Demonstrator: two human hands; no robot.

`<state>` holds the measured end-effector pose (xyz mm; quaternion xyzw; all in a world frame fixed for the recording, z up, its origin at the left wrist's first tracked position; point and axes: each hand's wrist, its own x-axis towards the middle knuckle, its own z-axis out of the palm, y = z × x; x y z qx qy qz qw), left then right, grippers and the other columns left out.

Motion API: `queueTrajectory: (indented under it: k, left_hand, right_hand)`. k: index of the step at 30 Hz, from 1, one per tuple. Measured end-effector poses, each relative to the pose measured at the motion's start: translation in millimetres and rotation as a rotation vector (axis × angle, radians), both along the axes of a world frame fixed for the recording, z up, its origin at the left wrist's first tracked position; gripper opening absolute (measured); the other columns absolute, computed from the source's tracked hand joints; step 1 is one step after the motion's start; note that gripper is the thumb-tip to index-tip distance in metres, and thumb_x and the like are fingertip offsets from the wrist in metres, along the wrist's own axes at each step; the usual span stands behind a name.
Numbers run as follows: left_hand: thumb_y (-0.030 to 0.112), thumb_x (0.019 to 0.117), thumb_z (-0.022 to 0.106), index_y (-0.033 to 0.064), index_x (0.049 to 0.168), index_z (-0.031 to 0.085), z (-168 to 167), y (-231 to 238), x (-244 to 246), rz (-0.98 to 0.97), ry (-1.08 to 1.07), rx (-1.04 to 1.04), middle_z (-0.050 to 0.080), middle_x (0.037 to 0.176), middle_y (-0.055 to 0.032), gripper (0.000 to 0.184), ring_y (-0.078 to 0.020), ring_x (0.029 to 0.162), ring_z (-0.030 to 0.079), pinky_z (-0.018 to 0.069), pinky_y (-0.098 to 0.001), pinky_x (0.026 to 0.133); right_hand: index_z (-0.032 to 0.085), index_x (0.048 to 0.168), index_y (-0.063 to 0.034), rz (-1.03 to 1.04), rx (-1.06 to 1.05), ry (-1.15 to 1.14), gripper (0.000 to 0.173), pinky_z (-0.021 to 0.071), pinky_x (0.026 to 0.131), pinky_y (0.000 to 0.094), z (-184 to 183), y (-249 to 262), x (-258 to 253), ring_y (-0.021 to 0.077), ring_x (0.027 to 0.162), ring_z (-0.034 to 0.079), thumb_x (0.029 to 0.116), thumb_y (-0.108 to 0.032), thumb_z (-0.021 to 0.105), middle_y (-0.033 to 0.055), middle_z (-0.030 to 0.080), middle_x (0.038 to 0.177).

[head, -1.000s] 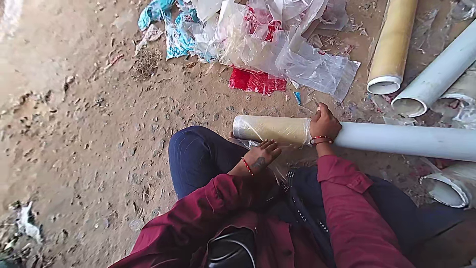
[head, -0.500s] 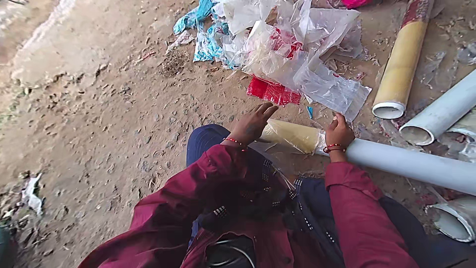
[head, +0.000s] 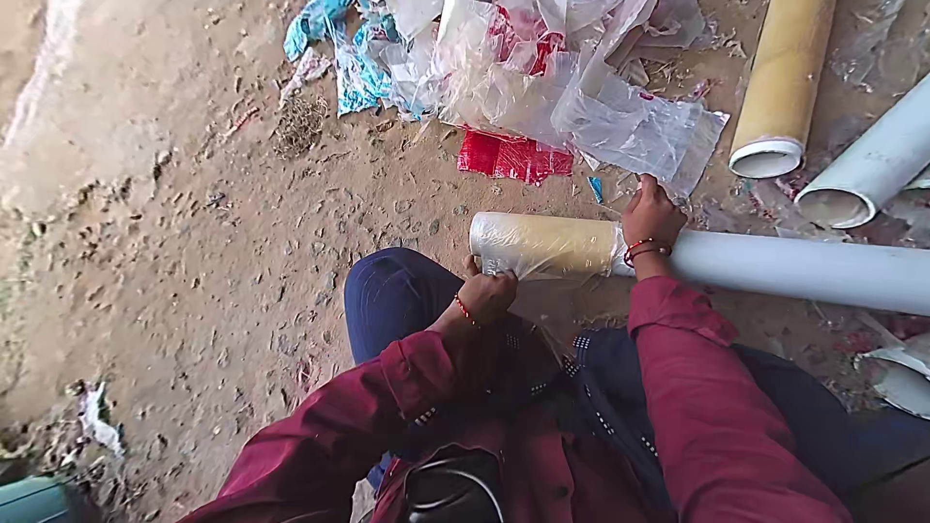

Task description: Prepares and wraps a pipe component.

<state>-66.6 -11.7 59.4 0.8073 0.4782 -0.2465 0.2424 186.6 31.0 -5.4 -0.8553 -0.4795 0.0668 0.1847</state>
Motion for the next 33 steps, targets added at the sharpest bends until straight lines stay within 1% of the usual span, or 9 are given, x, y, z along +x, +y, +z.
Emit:
queueTrajectory:
  k: [4,7,9,14,17,19,24,28,33]
  left_hand:
    - [0.013,0.1122,0.038,-0.0020,0.150,0.050,11,-30,-21,-0.023,-0.109,0.110,0.054,0.150,-0.0242,0.042,-0.0442,0.133,0.059,0.0516,-0.0577,0.100]
    - [0.006,0.1006,0.056,-0.0010,0.114,0.076,15,-29,-45,-0.079,-0.566,0.638,0.075,0.119,-0.0185,0.025,-0.0373,0.118,0.071,0.0583,-0.0517,0.096]
    - [0.015,0.0965,0.066,0.0004,0.121,0.073,27,-10,-41,-0.060,-0.740,0.728,0.075,0.119,-0.0172,0.029,-0.0367,0.122,0.068,0.0565,-0.0502,0.099]
    - [0.032,0.0995,0.069,0.0103,0.166,0.022,-22,11,38,-0.073,-0.301,0.122,0.017,0.173,-0.0168,0.084,-0.0367,0.161,0.011,0.0082,-0.0574,0.127]
    - [-0.004,0.1046,0.041,0.0136,0.154,0.050,-38,7,61,-0.065,-0.250,0.145,0.045,0.162,-0.0105,0.054,-0.0421,0.141,0.052,0.0455,-0.0624,0.106]
    - [-0.004,0.1019,0.045,0.0179,0.141,0.066,-23,18,52,-0.052,-0.279,0.127,0.067,0.139,-0.0139,0.049,-0.0459,0.111,0.069,0.0512,-0.0672,0.085]
    - [-0.005,0.1003,0.048,0.0216,0.130,0.073,1,47,48,-0.047,-0.264,0.209,0.074,0.123,-0.0162,0.047,-0.0468,0.102,0.071,0.0504,-0.0686,0.082]
    - [-0.006,0.1008,0.048,0.0150,0.130,0.073,-5,44,50,-0.015,-0.311,0.249,0.073,0.124,-0.0179,0.043,-0.0460,0.103,0.071,0.0523,-0.0661,0.082]
    - [-0.013,0.0969,0.047,0.0082,0.129,0.073,-14,-14,27,0.079,-0.450,0.238,0.069,0.136,-0.0135,0.047,-0.0376,0.126,0.066,0.0501,-0.0581,0.104]
  right_hand:
    - [0.058,0.140,-0.0008,0.015,0.009,-0.001,0.040,0.0477,0.079,0.0687,0,0,3,0.0537,0.099,0.069,0.1087,-0.011,0.037,0.0305,0.069,0.118]
    - [0.063,0.137,-0.0010,0.030,0.183,0.001,0.039,0.0480,0.077,0.0690,-8,-5,7,0.0525,0.097,0.070,0.1067,-0.010,0.040,0.0295,0.071,0.116]
    - [0.064,0.136,-0.0001,0.058,0.287,-0.022,0.038,0.0498,0.076,0.0678,-12,-13,11,0.0515,0.095,0.071,0.1057,-0.010,0.043,0.0293,0.072,0.114]
    - [0.069,0.129,0.0000,0.091,0.377,-0.175,0.033,0.0533,0.079,0.0620,-11,-53,-4,0.0482,0.090,0.073,0.1029,-0.002,0.049,0.0276,0.074,0.101]
    - [0.072,0.126,-0.0024,0.013,0.339,-0.169,0.033,0.0545,0.079,0.0594,-8,-73,-14,0.0458,0.088,0.074,0.1013,-0.001,0.051,0.0251,0.076,0.096]
    - [0.071,0.129,-0.0035,-0.002,0.264,-0.128,0.033,0.0540,0.081,0.0592,-1,-78,-15,0.0454,0.090,0.074,0.1031,-0.002,0.050,0.0247,0.076,0.097]
    - [0.073,0.124,-0.0015,0.103,0.223,-0.196,0.031,0.0541,0.090,0.0568,-23,-65,-19,0.0405,0.090,0.075,0.0991,0.001,0.054,0.0217,0.077,0.095]
    - [0.069,0.128,-0.0013,0.120,0.205,-0.224,0.034,0.0532,0.072,0.0569,-33,-38,-14,0.0423,0.076,0.072,0.1011,-0.003,0.049,0.0231,0.074,0.092]
    - [0.070,0.127,-0.0015,0.087,0.223,-0.215,0.034,0.0514,0.068,0.0583,-32,-26,-13,0.0437,0.074,0.071,0.1003,-0.004,0.048,0.0248,0.073,0.090]
